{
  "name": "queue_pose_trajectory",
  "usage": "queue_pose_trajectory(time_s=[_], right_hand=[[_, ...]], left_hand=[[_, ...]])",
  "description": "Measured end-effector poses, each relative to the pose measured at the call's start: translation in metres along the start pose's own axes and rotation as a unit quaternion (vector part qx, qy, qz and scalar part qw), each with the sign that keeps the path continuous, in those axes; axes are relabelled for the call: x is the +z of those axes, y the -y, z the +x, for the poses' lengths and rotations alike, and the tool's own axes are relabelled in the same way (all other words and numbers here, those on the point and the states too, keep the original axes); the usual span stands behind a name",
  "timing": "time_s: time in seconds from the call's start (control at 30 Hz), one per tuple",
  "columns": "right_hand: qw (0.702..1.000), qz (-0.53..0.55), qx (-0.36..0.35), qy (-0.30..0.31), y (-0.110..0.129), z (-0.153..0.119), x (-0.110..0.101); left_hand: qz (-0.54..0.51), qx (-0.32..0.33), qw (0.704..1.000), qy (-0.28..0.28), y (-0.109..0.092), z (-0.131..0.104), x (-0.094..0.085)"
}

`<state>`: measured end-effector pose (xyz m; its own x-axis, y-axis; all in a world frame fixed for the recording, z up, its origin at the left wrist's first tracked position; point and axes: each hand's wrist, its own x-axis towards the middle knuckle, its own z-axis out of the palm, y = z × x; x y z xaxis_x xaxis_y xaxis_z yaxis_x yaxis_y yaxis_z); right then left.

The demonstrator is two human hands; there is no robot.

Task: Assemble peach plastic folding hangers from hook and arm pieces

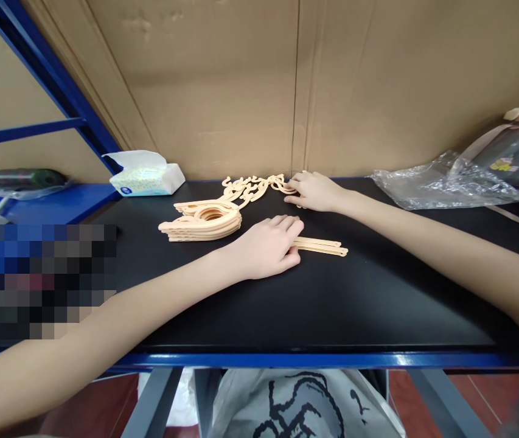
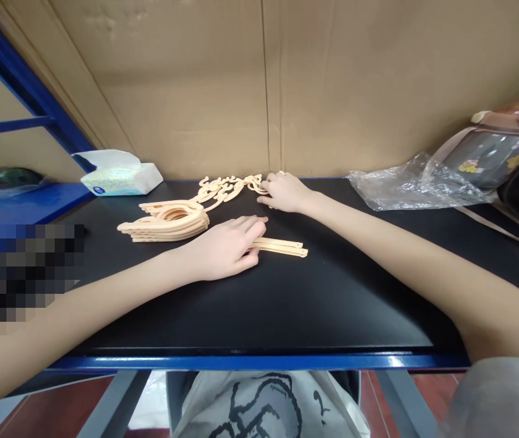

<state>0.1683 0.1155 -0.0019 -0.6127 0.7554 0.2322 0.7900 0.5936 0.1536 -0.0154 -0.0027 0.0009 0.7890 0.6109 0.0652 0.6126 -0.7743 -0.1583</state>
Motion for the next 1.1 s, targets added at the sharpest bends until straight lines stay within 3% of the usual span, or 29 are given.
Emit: queue_pose_trajectory(time_s=[0.37,0.53,0.67,0.77,0.93,1.1], right_hand=[[0.997,0.018,0.045,-0.061,0.016,0.002,0.001],[0.991,0.03,0.062,-0.116,0.006,0.004,-0.025],[0.974,0.007,-0.011,-0.226,0.006,-0.02,-0.058],[0.966,-0.058,-0.08,-0.24,0.019,-0.06,-0.07],[0.927,-0.101,-0.274,-0.235,0.051,-0.13,-0.055],[0.922,-0.042,-0.301,-0.24,0.069,-0.144,-0.04]], left_hand=[[-0.008,0.005,1.0,-0.011,0.002,0.0,0.003],[-0.007,0.0,1.0,-0.004,0.001,0.0,0.002],[-0.008,-0.006,1.0,-0.002,0.001,0.001,0.001],[-0.006,-0.005,1.0,-0.008,0.0,0.002,0.002],[-0.014,-0.018,1.0,-0.019,-0.001,0.003,0.004],[-0.043,-0.027,0.999,-0.018,0.001,0.001,0.007]])
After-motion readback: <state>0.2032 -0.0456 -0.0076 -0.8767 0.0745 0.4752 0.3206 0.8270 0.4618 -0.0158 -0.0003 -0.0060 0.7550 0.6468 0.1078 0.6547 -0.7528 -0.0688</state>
